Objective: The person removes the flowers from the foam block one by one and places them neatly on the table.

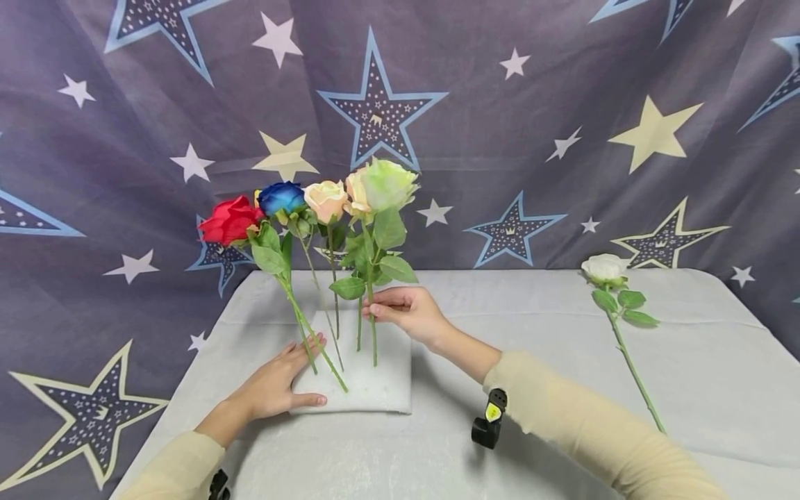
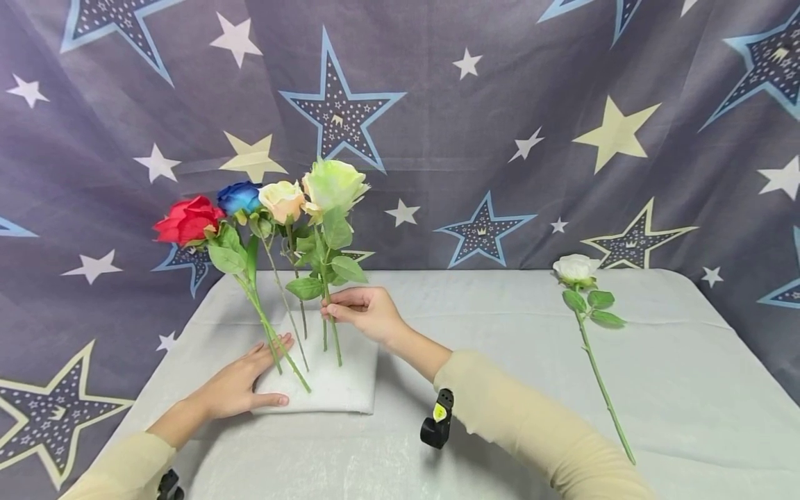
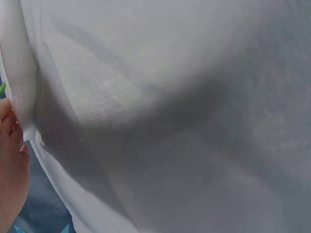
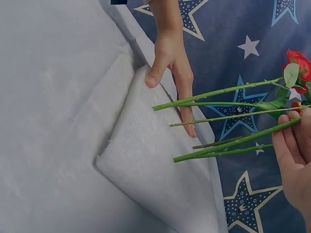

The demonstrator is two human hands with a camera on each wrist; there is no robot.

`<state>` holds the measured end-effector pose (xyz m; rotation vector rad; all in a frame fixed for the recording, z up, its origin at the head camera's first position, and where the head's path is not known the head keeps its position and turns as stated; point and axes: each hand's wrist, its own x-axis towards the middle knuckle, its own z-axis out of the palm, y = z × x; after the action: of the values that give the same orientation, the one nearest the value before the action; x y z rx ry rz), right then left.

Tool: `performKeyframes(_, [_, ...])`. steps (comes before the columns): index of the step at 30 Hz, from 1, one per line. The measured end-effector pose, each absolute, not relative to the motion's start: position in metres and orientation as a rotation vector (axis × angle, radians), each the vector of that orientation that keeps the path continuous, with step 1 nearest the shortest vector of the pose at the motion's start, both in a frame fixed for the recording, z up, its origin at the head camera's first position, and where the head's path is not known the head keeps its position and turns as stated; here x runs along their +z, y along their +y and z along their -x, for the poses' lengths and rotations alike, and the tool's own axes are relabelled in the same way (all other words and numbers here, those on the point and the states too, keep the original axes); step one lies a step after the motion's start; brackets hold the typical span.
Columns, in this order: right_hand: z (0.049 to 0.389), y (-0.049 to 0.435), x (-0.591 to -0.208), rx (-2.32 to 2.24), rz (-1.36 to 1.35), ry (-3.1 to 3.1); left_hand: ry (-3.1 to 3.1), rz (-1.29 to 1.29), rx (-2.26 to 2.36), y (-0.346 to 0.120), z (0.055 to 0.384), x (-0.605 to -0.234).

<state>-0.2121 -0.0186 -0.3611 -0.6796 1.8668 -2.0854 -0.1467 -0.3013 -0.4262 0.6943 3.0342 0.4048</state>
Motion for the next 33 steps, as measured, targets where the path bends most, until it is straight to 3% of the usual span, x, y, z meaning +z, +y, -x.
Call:
performKeyframes(19, [0.204,-0.019,-0.349,-2.066,0.895,1.885,3.042,-0.696,0.389,-0.304,0.149,-0.431])
performKeyframes(33, [0.203,-0.002,-0.334,-2.151,0.89,1.873,3.044,-0.691,0.396,-0.304,0.148,-0.431])
